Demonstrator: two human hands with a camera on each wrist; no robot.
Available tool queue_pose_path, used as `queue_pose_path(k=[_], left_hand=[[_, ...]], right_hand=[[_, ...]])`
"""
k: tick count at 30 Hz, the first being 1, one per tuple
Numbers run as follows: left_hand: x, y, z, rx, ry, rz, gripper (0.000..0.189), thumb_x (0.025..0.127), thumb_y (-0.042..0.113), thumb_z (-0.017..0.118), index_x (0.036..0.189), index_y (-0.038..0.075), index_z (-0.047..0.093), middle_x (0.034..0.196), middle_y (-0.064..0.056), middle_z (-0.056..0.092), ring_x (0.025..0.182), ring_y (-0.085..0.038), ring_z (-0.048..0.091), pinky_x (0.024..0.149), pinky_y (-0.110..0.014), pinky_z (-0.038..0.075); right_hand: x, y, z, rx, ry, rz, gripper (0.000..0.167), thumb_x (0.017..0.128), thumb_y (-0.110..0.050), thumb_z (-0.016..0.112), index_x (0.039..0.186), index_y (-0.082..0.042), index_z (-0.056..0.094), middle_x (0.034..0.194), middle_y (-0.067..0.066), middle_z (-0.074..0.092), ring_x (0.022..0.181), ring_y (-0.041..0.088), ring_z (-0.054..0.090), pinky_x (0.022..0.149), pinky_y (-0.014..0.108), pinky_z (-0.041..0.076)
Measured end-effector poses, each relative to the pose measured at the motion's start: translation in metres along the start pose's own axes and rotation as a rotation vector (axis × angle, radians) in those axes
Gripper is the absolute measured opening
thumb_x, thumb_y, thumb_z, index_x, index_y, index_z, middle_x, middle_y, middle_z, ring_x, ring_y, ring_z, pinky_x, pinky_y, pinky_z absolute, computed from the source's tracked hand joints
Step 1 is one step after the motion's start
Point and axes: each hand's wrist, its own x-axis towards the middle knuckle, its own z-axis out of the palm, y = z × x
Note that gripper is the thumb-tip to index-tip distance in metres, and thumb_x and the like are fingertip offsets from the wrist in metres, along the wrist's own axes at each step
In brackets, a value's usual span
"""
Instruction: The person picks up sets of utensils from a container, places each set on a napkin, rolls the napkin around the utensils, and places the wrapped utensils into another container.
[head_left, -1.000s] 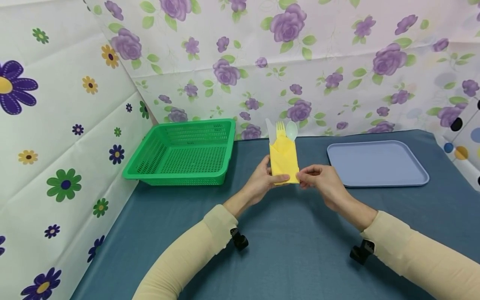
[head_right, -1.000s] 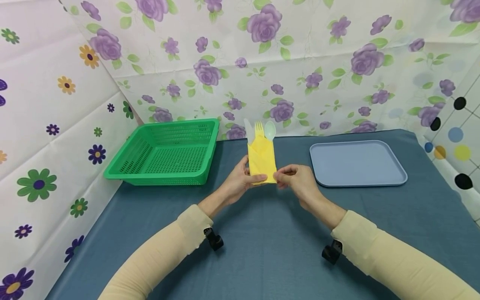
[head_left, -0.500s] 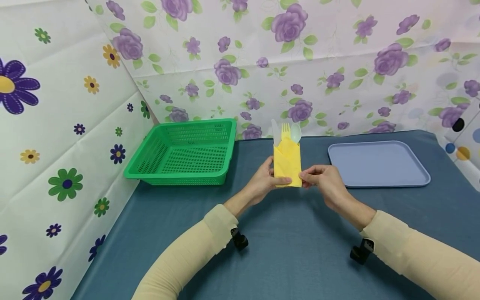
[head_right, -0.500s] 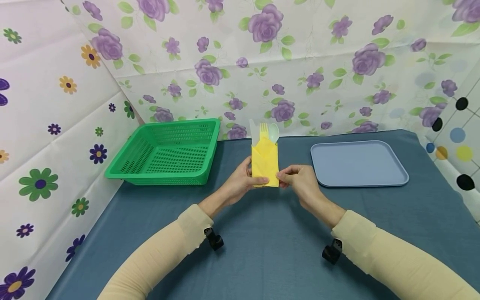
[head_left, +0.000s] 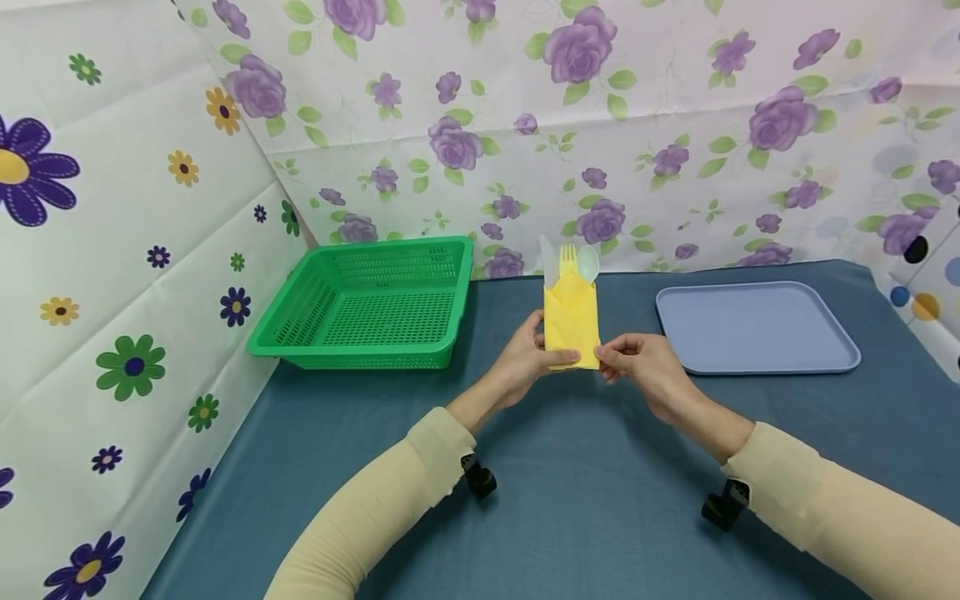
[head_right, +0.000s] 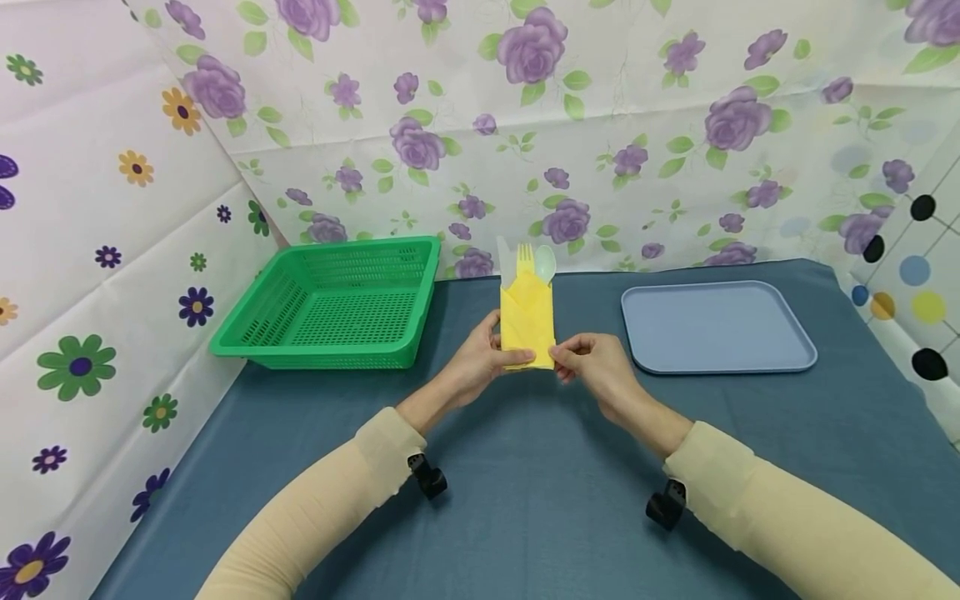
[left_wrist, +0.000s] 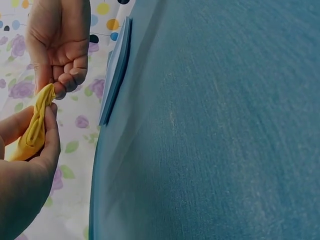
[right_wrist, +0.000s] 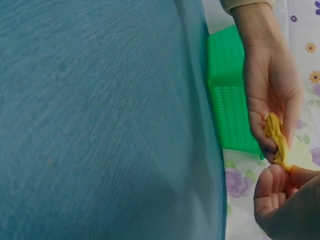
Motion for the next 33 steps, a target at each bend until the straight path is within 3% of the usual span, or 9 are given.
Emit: queue_pose_path(k=[9, 19, 27, 33], left_hand=[[0.0006, 0.0019, -0.0013, 0.001, -0.005, 0.004, 0.063, 0.093, 0.001, 0.077, 0.145, 0.009, 0.043, 0.122, -0.017, 0.071, 0.105, -0.024, 0.072, 0.098, -0.042, 0.058], [0.0024, 0.0039, -0.0001, 0.008, 0.017, -0.002, 0.062, 0.093, 0.002, 0.079, 0.143, 0.009, 0.044, 0.118, -0.016, 0.071, 0.101, -0.023, 0.073, 0.096, -0.041, 0.058], [0.0027, 0.0033, 0.0008, 0.004, 0.017, -0.009, 0.064, 0.093, 0.002, 0.078, 0.146, 0.010, 0.043, 0.119, -0.015, 0.071, 0.101, -0.023, 0.072, 0.097, -0.041, 0.058], [0.0024, 0.0046, -0.0002, -0.002, 0.033, 0.000, 0.063, 0.093, 0.001, 0.078, 0.145, 0.010, 0.043, 0.119, -0.016, 0.071, 0.104, -0.024, 0.072, 0.097, -0.041, 0.058]], right_hand=[[-0.0002, 0.0012, -0.0010, 0.031, -0.001, -0.031, 0.033, 0.104, -0.019, 0.068, 0.108, 0.014, 0.068, 0.084, 0.009, 0.070, 0.078, 0.024, 0.069, 0.081, 0.039, 0.060], [0.0002, 0.0006, -0.0035, 0.070, -0.032, 0.004, 0.032, 0.102, -0.015, 0.070, 0.114, 0.014, 0.065, 0.087, 0.009, 0.074, 0.078, 0.017, 0.071, 0.086, 0.038, 0.061], [0.0002, 0.0002, -0.0043, 0.099, -0.037, -0.009, 0.031, 0.102, -0.011, 0.070, 0.113, 0.017, 0.064, 0.082, 0.006, 0.074, 0.073, 0.015, 0.071, 0.079, 0.033, 0.062], [-0.0034, 0.0014, -0.0032, 0.075, -0.052, 0.016, 0.039, 0.102, -0.021, 0.071, 0.117, 0.014, 0.066, 0.088, 0.005, 0.075, 0.084, 0.023, 0.073, 0.086, 0.038, 0.061]])
